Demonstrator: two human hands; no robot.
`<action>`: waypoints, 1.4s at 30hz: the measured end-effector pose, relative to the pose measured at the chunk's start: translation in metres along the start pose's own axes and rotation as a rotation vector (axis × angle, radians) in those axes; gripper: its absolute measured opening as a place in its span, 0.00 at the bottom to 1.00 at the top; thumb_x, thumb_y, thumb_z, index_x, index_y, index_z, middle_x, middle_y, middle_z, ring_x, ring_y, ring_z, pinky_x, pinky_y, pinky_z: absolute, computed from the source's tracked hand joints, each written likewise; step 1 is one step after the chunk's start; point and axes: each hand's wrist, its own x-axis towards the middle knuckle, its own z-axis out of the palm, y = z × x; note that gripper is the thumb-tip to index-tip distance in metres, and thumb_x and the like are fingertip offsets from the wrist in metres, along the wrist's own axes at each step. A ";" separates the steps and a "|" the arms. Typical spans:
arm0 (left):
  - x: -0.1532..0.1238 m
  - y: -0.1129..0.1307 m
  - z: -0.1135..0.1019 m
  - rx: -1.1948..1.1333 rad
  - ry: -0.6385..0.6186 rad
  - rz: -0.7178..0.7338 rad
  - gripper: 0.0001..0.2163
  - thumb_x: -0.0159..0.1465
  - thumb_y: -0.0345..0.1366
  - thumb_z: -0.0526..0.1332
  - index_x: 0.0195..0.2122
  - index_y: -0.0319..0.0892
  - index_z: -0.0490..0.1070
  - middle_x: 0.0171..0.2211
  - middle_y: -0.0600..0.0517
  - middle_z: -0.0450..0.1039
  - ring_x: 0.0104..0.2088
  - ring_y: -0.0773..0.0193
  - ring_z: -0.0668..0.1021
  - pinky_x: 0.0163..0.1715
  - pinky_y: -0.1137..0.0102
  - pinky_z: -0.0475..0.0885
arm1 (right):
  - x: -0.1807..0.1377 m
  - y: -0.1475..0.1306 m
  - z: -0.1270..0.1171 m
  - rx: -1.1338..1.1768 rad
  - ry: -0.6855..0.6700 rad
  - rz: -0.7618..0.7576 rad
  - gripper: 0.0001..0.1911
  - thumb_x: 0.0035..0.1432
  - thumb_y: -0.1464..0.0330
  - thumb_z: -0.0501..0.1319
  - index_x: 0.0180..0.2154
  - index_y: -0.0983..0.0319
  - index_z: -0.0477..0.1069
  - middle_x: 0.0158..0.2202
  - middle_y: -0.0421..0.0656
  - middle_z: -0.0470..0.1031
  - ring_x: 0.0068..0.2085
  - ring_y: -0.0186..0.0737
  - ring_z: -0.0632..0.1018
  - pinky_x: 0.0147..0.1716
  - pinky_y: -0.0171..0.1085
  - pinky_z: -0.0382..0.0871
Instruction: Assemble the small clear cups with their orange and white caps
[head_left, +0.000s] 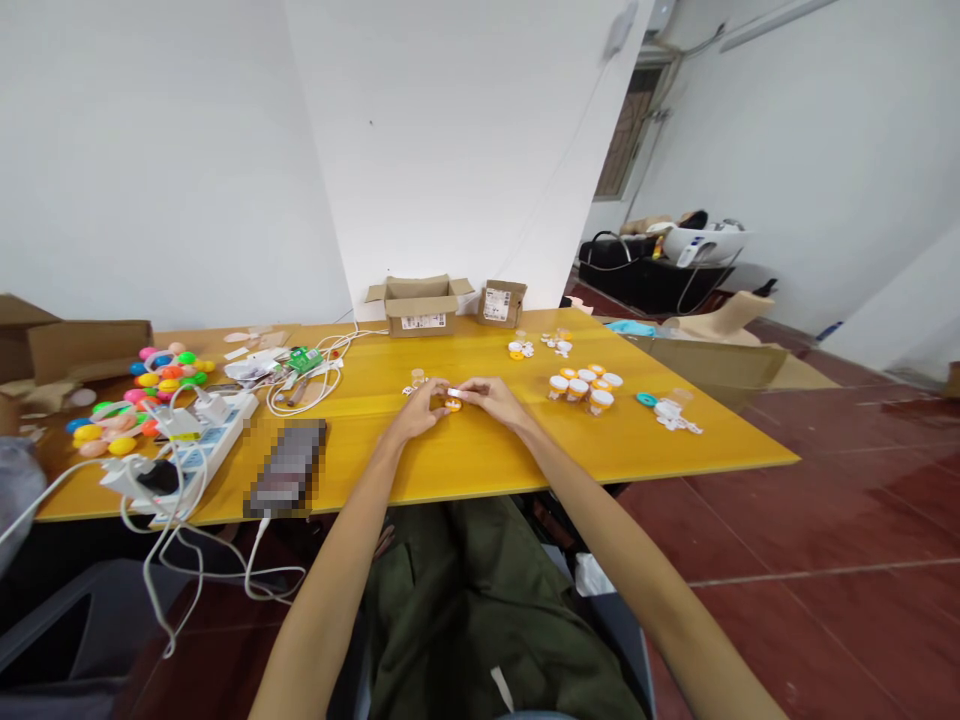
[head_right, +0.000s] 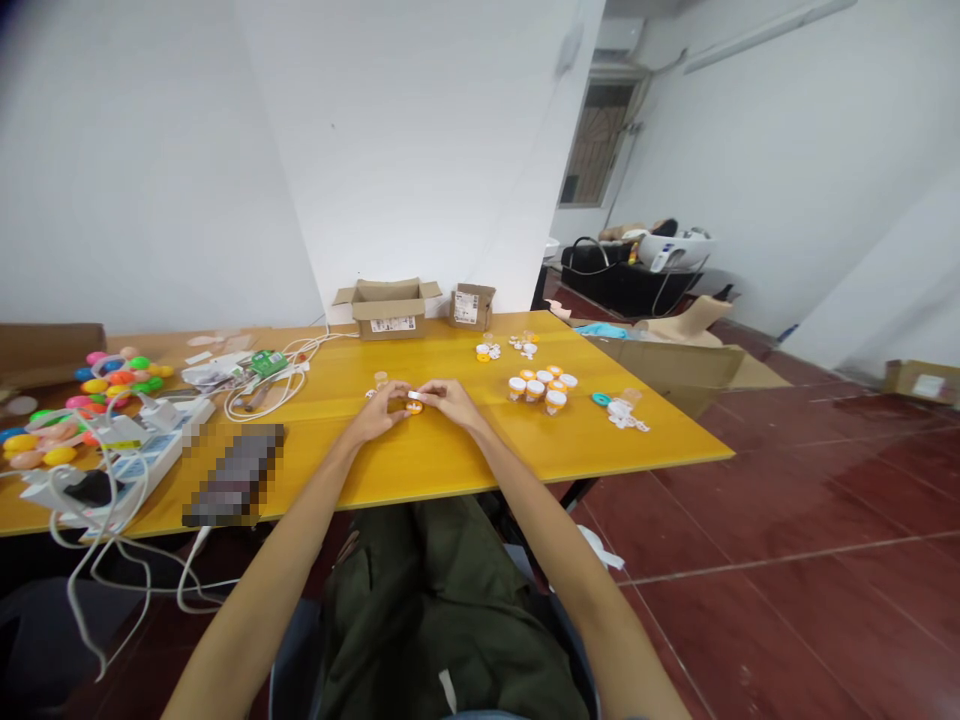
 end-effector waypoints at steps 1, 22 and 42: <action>0.000 0.000 0.000 0.001 0.004 -0.002 0.19 0.57 0.27 0.65 0.50 0.45 0.68 0.49 0.48 0.76 0.53 0.58 0.78 0.58 0.58 0.70 | 0.000 0.001 0.000 0.000 -0.002 -0.001 0.16 0.45 0.54 0.72 0.31 0.59 0.80 0.36 0.44 0.84 0.42 0.46 0.81 0.47 0.44 0.73; 0.002 0.004 -0.001 0.055 0.014 -0.004 0.17 0.57 0.28 0.66 0.48 0.45 0.70 0.47 0.49 0.76 0.50 0.59 0.78 0.56 0.58 0.71 | 0.000 0.001 0.000 -0.055 -0.011 -0.020 0.13 0.47 0.56 0.71 0.30 0.59 0.81 0.35 0.44 0.84 0.40 0.46 0.82 0.46 0.44 0.74; 0.003 -0.002 0.000 0.028 0.006 0.012 0.17 0.57 0.28 0.66 0.48 0.44 0.70 0.47 0.49 0.77 0.50 0.60 0.78 0.56 0.59 0.71 | -0.003 -0.004 0.000 -0.103 0.014 -0.013 0.14 0.49 0.55 0.70 0.29 0.59 0.80 0.33 0.42 0.83 0.38 0.44 0.81 0.43 0.41 0.74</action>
